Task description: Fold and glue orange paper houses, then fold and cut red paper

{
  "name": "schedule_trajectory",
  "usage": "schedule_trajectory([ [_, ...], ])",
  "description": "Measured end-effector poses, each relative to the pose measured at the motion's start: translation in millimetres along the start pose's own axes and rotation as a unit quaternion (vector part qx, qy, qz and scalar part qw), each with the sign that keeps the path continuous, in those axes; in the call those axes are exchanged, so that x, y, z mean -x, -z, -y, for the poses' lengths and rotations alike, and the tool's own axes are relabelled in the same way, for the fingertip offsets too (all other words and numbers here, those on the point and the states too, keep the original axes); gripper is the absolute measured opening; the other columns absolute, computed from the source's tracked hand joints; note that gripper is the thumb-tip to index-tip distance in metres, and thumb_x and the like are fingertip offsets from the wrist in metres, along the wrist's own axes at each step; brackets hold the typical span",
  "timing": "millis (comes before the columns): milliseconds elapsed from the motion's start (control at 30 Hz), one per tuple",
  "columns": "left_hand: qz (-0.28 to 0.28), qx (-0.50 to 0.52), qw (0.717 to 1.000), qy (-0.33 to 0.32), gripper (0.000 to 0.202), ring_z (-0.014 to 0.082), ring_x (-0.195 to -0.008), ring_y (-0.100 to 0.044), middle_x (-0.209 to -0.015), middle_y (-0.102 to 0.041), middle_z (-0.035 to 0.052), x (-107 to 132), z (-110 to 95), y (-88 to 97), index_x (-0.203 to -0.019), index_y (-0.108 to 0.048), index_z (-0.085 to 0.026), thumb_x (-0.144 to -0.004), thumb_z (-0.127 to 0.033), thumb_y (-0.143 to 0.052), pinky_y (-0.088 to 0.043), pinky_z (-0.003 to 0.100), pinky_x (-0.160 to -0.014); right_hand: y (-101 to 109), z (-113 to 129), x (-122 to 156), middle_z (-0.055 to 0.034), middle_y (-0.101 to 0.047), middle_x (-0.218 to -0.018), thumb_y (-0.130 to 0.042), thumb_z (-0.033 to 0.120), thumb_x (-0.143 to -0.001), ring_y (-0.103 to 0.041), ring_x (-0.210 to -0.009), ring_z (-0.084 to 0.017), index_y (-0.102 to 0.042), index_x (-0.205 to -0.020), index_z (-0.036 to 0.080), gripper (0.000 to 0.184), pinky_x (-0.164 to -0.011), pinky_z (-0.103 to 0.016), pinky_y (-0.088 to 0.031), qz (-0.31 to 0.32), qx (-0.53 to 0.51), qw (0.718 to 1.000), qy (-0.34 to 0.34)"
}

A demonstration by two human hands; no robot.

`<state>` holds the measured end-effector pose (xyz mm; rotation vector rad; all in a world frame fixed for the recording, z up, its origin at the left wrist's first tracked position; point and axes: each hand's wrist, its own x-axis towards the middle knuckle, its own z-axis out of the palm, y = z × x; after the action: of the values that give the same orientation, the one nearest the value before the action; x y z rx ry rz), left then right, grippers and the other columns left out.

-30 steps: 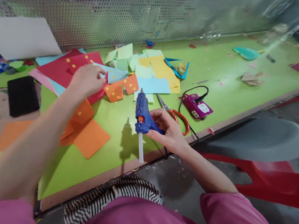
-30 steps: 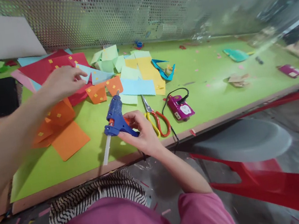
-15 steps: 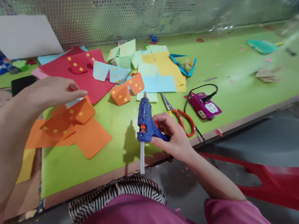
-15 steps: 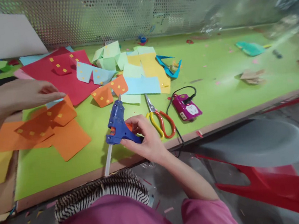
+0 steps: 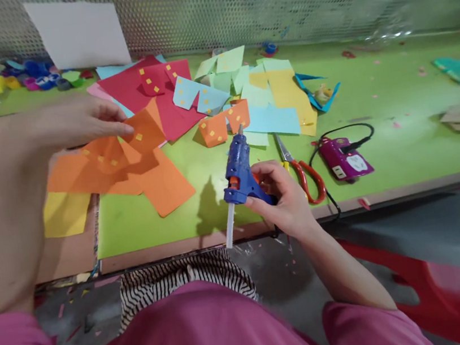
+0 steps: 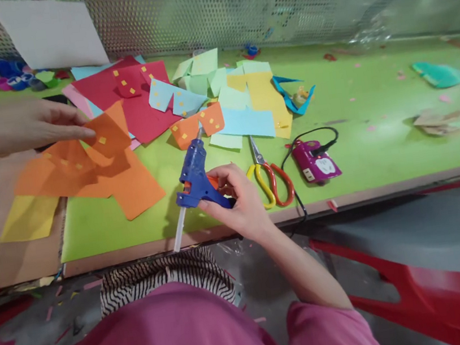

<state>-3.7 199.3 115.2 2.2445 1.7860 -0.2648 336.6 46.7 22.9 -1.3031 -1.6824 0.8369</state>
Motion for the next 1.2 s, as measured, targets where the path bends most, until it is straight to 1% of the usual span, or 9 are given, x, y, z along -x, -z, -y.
schedule_trajectory([
  [100, 0.033, 0.041, 0.999, -0.007, 0.036, 0.0098, -0.076, -0.052, -0.088, -0.069, -0.004, -0.6, -12.8, -3.6, -0.106, -0.073, -0.017, -0.094, -0.047, -0.057, -0.038, 0.023, -0.075, -2.4, 3.7, 2.0, -0.0026, -0.064, -0.102, -0.082, 0.043, -0.08, -0.059, -0.082, -0.016, -0.063, -0.106, 0.027, 0.036, -0.068, -0.032, -0.054, -0.008, 0.013, 1.0, 0.001],
  [267, 0.036, 0.003, 0.999, -0.019, 0.036, 0.0168, -0.087, -0.062, -0.1, -0.074, 0.0032, 4.2, -25.3, -21.1, -0.111, -0.074, -0.017, -0.094, -0.043, -0.055, -0.042, 0.028, -0.083, -3.7, 7.2, 6.8, -0.0027, -0.064, -0.103, -0.083, 0.042, -0.079, -0.061, -0.082, -0.016, -0.062, -0.106, 0.026, 0.037, -0.07, -0.032, -0.055, -0.004, 0.011, 1.0, -0.004],
  [400, -0.103, -0.033, 0.992, -0.059, 0.056, 0.0323, -0.12, -0.059, -0.131, -0.067, 0.0164, 31.4, -36.5, -45.2, -0.139, -0.06, -0.015, -0.097, -0.051, -0.05, -0.043, 0.042, -0.1, -3.6, 8.3, 12.4, -0.0028, -0.064, -0.103, -0.083, 0.041, -0.079, -0.061, -0.084, -0.017, -0.062, -0.106, 0.027, 0.037, -0.071, -0.032, -0.056, -0.008, 0.015, 1.0, -0.004],
  [433, -0.122, -0.035, 0.988, -0.088, 0.056, 0.0333, -0.12, -0.059, -0.13, -0.067, 0.0171, 42.5, -41.5, -53.8, -0.136, -0.061, -0.015, -0.097, -0.054, -0.051, -0.043, 0.043, -0.1, -3.6, 8.6, 14.0, -0.0028, -0.063, -0.104, -0.083, 0.041, -0.079, -0.061, -0.084, -0.017, -0.062, -0.106, 0.027, 0.037, -0.071, -0.033, -0.057, -0.007, 0.014, 1.0, -0.003],
  [567, -0.01, -0.09, 0.982, -0.163, 0.037, 0.0336, -0.108, -0.065, -0.109, -0.074, 0.0128, 85.1, -63.1, -91.7, -0.105, -0.07, -0.019, -0.089, -0.052, -0.067, -0.049, 0.042, -0.092, -4.6, 10.7, 18.8, -0.0025, -0.064, -0.105, -0.082, 0.039, -0.079, -0.061, -0.086, -0.017, -0.062, -0.107, 0.028, 0.036, -0.072, -0.033, -0.057, 0.006, 0.01, 1.0, 0.004],
  [700, -0.043, -0.132, 0.979, -0.146, 0.033, 0.0309, -0.099, -0.068, -0.101, -0.074, 0.0148, 94.8, -66.3, -110.5, -0.104, -0.068, -0.017, -0.103, -0.03, -0.038, -0.049, 0.04, -0.082, -7.0, 15.0, 19.5, -0.0024, -0.064, -0.104, -0.082, 0.043, -0.08, -0.06, -0.086, -0.018, -0.062, -0.108, 0.028, 0.037, -0.072, -0.034, -0.056, 0.006, 0.014, 1.0, 0.012],
  [867, -0.084, -0.069, 0.993, -0.052, 0.035, 0.03, -0.1, -0.068, -0.103, -0.072, 0.0131, 88.2, -48.0, -93.1, -0.107, -0.065, -0.022, -0.102, -0.035, -0.033, -0.046, 0.038, -0.074, -8.3, 20.1, 20.3, -0.0029, -0.065, -0.106, -0.081, 0.044, -0.08, -0.061, -0.087, -0.018, -0.062, -0.109, 0.028, 0.038, -0.072, -0.034, -0.057, 0.001, 0.015, 1.0, 0.011],
  [1000, -0.17, -0.039, 0.985, 0.009, 0.035, 0.0293, -0.101, -0.066, -0.107, -0.07, 0.008, 90.8, -36.4, -69.1, -0.108, -0.062, -0.028, -0.098, -0.045, -0.033, -0.046, 0.039, -0.077, -8.2, 22.1, 21.4, -0.0025, -0.064, -0.105, -0.081, 0.043, -0.079, -0.061, -0.088, -0.019, -0.062, -0.109, 0.028, 0.039, -0.074, -0.034, -0.057, -0.004, 0.015, 1.0, 0.011],
  [1200, -0.197, -0.036, 0.979, 0.036, 0.04, 0.0305, -0.11, -0.066, -0.113, -0.071, 0.0089, 90.3, -27.6, -58.8, -0.112, -0.062, -0.026, -0.095, -0.045, -0.031, -0.045, 0.038, -0.077, -6.3, 24.8, 20.3, -0.0023, -0.062, -0.104, -0.082, 0.042, -0.078, -0.059, -0.085, -0.018, -0.061, -0.107, 0.028, 0.038, -0.072, -0.034, -0.056, -0.011, 0.012, 1.0, 0.007],
])
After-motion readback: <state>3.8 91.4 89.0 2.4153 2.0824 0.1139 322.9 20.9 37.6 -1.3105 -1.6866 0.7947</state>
